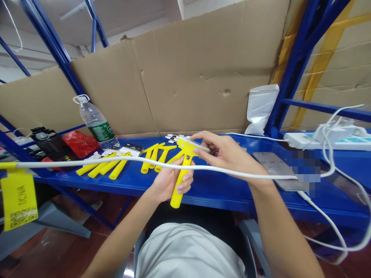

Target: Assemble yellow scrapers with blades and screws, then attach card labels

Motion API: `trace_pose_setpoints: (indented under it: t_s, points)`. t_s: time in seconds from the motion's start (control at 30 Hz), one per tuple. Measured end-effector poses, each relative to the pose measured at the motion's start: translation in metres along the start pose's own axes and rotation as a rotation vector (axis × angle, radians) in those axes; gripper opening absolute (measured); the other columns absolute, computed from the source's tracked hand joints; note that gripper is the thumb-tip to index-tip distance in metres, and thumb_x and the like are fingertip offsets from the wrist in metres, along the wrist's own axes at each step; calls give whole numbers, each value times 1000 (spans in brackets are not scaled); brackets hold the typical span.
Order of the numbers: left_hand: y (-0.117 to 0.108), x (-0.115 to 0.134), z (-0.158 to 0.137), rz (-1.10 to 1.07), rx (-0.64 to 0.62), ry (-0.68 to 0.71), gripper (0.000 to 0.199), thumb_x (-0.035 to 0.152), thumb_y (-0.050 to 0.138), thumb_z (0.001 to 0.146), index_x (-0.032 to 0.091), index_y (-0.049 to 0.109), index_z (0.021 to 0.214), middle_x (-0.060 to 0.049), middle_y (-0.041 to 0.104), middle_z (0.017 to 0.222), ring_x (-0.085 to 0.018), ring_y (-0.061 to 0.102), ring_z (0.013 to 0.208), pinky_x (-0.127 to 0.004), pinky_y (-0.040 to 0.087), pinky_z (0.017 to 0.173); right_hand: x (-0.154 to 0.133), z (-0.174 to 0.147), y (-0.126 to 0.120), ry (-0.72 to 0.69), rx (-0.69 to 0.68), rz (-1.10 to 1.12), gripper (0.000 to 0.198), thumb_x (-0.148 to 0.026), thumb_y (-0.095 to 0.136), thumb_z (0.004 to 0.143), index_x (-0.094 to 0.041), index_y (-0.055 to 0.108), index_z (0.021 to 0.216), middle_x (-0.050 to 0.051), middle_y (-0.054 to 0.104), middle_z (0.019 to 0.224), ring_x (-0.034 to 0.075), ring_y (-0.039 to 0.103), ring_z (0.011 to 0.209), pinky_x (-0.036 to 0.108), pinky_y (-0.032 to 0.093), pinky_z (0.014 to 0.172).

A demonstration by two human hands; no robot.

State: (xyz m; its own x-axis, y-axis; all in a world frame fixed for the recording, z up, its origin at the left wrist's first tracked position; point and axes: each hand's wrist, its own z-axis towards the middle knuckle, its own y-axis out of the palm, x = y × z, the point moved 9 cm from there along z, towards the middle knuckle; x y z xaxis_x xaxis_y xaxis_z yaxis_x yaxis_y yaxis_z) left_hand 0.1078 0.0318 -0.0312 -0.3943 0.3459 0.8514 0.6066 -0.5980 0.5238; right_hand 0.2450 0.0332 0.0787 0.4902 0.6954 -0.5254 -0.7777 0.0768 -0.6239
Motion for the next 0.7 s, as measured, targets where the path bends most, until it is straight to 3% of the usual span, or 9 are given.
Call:
trace_pose_setpoints:
  t_s: [0.07, 0.17, 0.27, 0.37, 0.57, 0.63, 0.7]
  points:
    - [1, 2, -1, 45, 26, 49, 33, 49, 75, 103, 18, 67, 103, 1, 60, 76, -9, 48, 47, -23, 43, 46, 0, -1, -9, 29, 93, 28, 35, -57, 72, 106, -31, 81, 128, 3, 84, 105, 23, 72, 82, 34, 56, 67]
    - [5, 8, -4, 137, 57, 159, 38, 41, 90, 94, 21, 63, 111, 1, 68, 87, -9, 54, 51, -21, 44, 45, 4, -4, -26, 98, 281, 53, 29, -54, 75, 104, -28, 82, 113, 3, 80, 89, 20, 69, 69, 33, 56, 58]
    - [8, 7, -5, 163, 60, 174, 43, 46, 88, 96, 20, 65, 120, 1, 68, 88, -9, 54, 50, -20, 41, 41, 8, -6, -36, 125, 399, 141, 32, -57, 76, 104, -27, 81, 113, 3, 80, 89, 20, 73, 70, 33, 63, 62]
    - [7, 6, -3, 109, 42, 156, 47, 55, 81, 101, 16, 70, 124, 2, 64, 80, -9, 50, 45, -21, 37, 38, 13, -3, -33, 127, 381, 201, 45, -64, 75, 103, -27, 76, 129, 8, 86, 107, 27, 84, 94, 41, 72, 82]
    - [7, 9, -2, 32, 16, 130, 41, 54, 72, 107, 16, 73, 122, 7, 48, 66, -7, 35, 38, -19, 28, 34, 21, 5, -20, 77, 286, 13, 66, -68, 81, 97, -24, 69, 145, 16, 80, 143, 37, 80, 126, 54, 72, 102]
    - [10, 8, -4, 41, -2, 95, 40, 56, 70, 108, 16, 73, 117, 7, 47, 64, -7, 33, 38, -19, 27, 33, 21, 5, -19, 73, 252, -20, 60, -66, 81, 97, -25, 73, 141, 15, 80, 142, 38, 80, 127, 52, 72, 99]
    - [14, 8, -5, 85, -27, 45, 45, 61, 67, 108, 16, 73, 110, 7, 44, 61, -8, 33, 37, -20, 26, 32, 22, 3, -18, 108, 190, 7, 51, -65, 81, 98, -27, 78, 132, 12, 84, 131, 35, 83, 111, 45, 74, 79]
